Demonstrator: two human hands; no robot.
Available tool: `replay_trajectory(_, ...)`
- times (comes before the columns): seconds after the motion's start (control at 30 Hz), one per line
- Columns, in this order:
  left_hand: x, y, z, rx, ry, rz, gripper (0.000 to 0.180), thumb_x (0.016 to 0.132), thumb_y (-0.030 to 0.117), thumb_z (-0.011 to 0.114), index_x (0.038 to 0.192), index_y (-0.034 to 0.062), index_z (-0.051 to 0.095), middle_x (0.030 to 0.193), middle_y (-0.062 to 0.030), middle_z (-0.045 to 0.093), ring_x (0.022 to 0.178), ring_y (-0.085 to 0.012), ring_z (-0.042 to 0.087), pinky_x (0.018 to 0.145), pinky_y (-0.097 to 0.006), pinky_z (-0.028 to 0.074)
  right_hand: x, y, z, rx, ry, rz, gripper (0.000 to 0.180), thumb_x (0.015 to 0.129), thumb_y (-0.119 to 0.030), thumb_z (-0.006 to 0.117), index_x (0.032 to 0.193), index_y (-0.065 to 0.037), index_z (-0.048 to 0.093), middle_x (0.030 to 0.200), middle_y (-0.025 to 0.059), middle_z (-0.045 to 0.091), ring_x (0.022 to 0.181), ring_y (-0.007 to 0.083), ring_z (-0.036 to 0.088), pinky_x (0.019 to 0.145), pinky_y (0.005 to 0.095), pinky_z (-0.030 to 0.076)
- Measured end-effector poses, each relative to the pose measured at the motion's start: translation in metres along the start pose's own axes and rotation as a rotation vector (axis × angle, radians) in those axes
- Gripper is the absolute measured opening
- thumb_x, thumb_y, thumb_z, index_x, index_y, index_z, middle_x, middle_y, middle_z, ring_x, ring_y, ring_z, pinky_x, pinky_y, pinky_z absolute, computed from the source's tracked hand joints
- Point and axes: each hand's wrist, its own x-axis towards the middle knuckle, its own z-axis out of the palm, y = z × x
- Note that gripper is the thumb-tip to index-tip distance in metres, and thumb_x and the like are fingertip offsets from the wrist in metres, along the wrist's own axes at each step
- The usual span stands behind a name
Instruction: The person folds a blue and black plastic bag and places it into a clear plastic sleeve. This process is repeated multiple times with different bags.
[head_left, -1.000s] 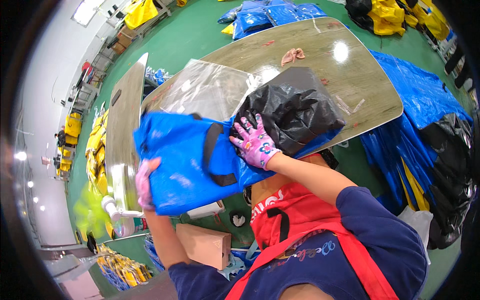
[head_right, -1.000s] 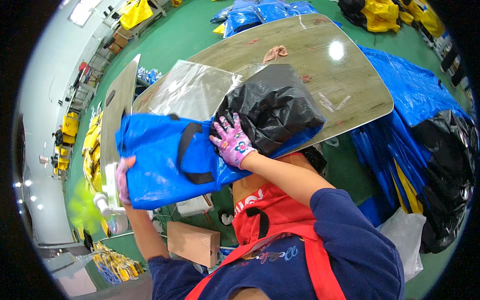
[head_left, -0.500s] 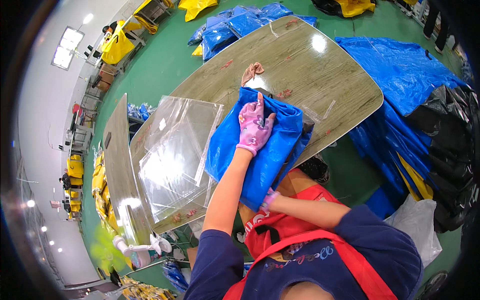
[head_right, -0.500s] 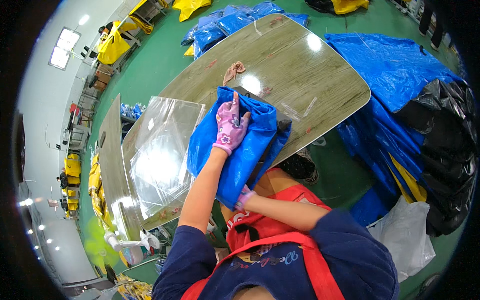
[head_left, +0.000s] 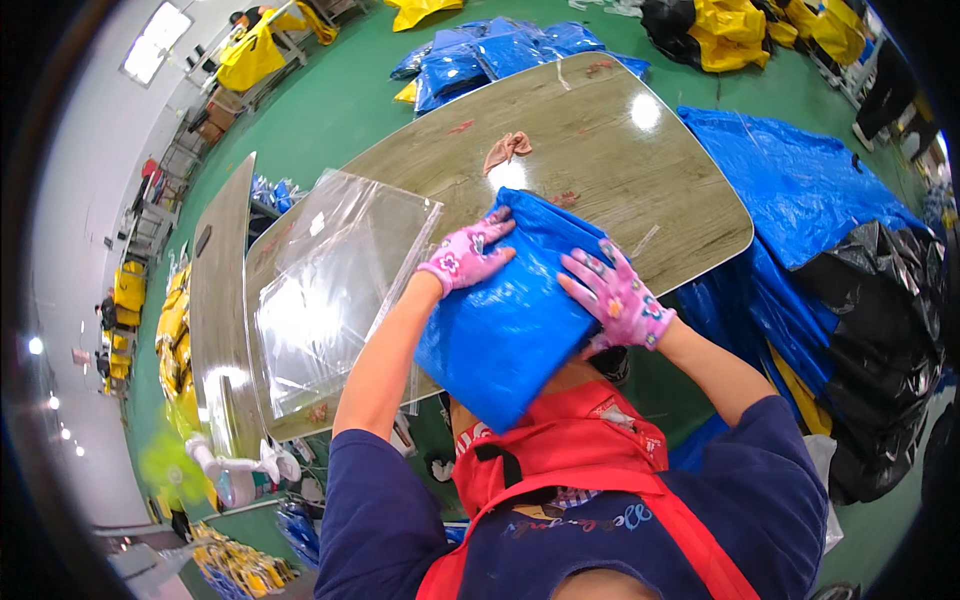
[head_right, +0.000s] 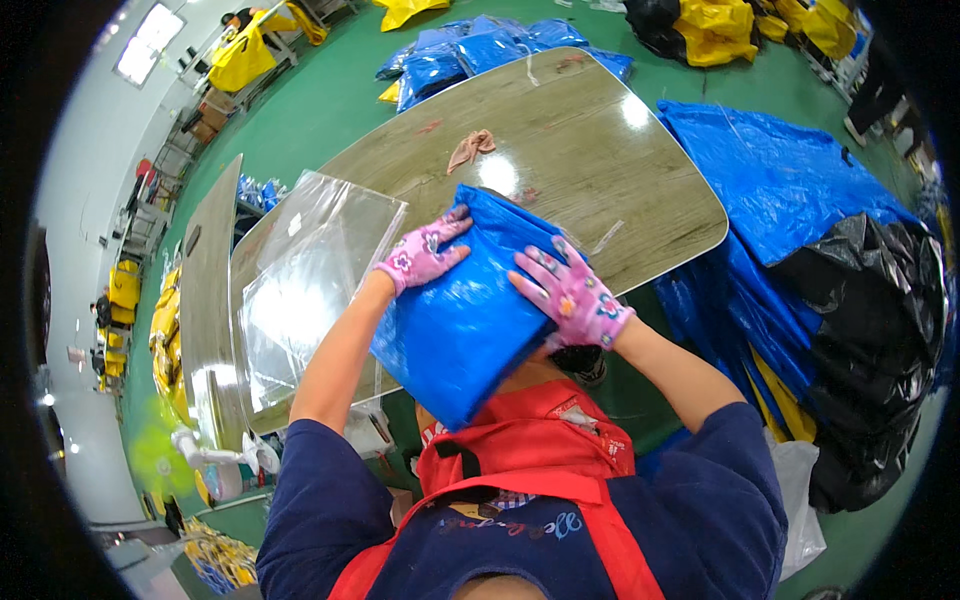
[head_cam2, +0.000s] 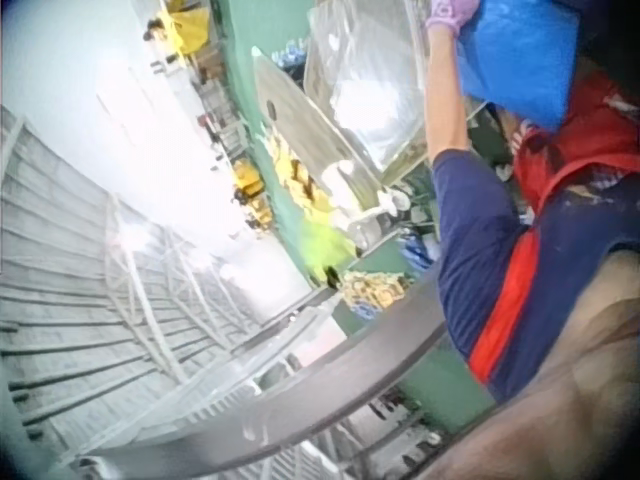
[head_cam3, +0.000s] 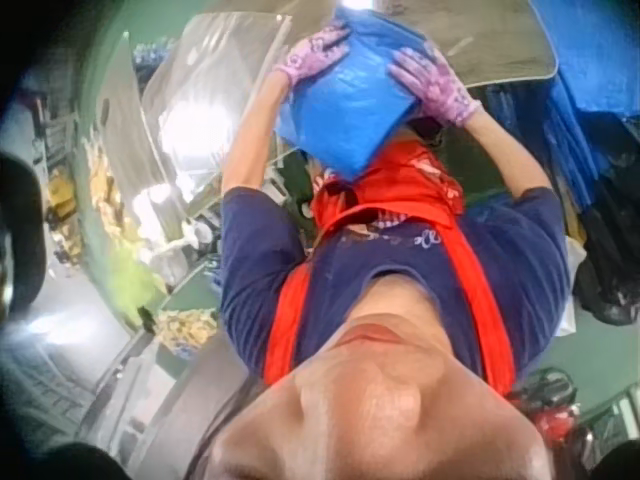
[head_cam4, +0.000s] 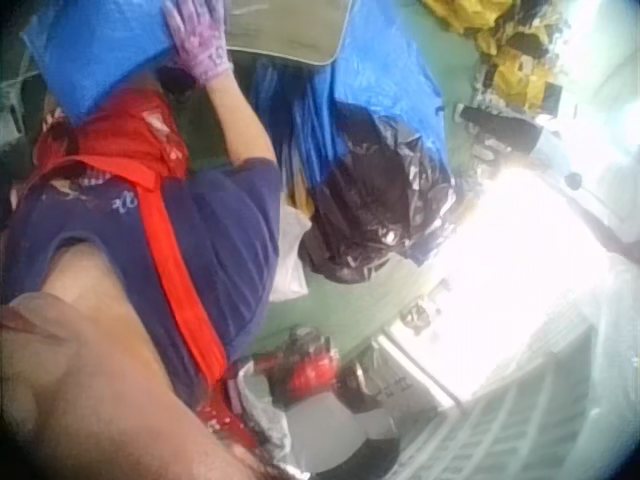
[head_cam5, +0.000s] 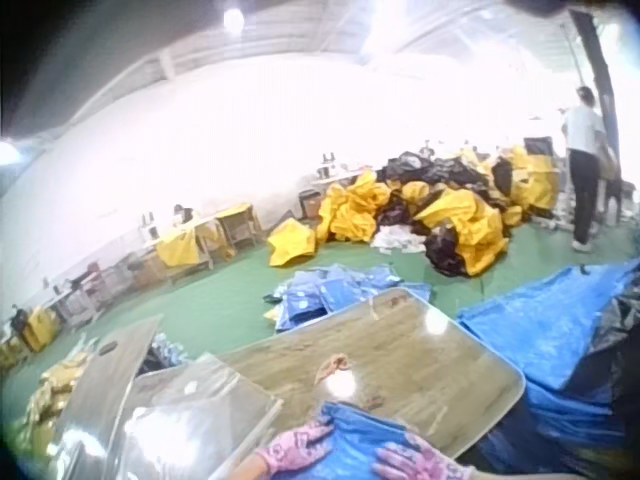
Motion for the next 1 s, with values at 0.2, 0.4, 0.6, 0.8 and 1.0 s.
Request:
replay_trajectory(0.2,-0.107,-0.004,0.048,-1.202,0.015,0.014,0.054,0.100,0.043,0.045,0.138,0.0045,0.048,0.144,-0.0117,0.046,0.132,-0.0224,0.043,0.111,-0.036,0.033,-0.037,0.010,-0.001,0.137,0.312,-0.054,0.035,0.082,-0.017,0.060,0.116,-0.011,0.063,0.119,0.0120,0.064,0.117,0.0246,0.058,0.103,0.0440,0.042)
replay_trajectory(0.4,-0.200,0.124,0.118,-0.260,0.899,-0.269,0.090,0.080,0.049,0.072,0.142,-0.0029,0.032,0.135,-0.0249,0.048,0.117,-0.0373,0.054,0.096,-0.042,0.046,-0.072,-0.082,-0.008,1.526,0.361,0.828,0.037,0.086,-0.016,0.074,0.116,-0.001,0.060,0.107,0.0064,0.067,0.096,0.0160,0.063,0.087,0.0266,0.050)
replay_trajectory(0.6,-0.225,0.119,0.200,-0.475,0.575,-0.697,0.085,0.083,0.048,0.067,0.139,-0.0066,0.034,0.109,-0.0326,0.061,0.093,-0.0470,0.063,0.082,-0.048,0.051,-0.102,-0.088,0.045,1.568,-0.170,0.947,0.071,0.084,-0.032,0.076,0.137,0.002,0.042,0.132,0.0144,0.056,0.116,0.0190,0.055,0.099,0.0326,0.046)
replay_trajectory(0.8,-0.120,0.023,0.014,-0.075,0.265,-0.354,0.045,0.094,0.043,0.047,0.116,0.0061,0.058,0.101,-0.0206,0.064,0.097,-0.0358,0.061,0.082,-0.043,0.050,-0.121,-0.061,0.024,1.592,-0.115,1.107,0.056,0.082,-0.025,0.078,0.124,0.004,0.056,0.118,0.0121,0.065,0.105,0.0185,0.062,0.094,0.0330,0.050)
replay_trajectory(1.0,0.162,-0.037,-0.014,0.360,0.538,-0.290,0.029,0.090,0.034,0.056,0.109,0.0158,0.065,0.105,-0.0141,0.064,0.100,-0.0309,0.062,0.083,-0.044,0.050,-0.119,-0.056,0.018,1.712,-0.158,1.217,0.053,0.081,-0.020,0.078,0.125,0.001,0.057,0.116,0.0087,0.065,0.103,0.0165,0.061,0.092,0.0323,0.049)
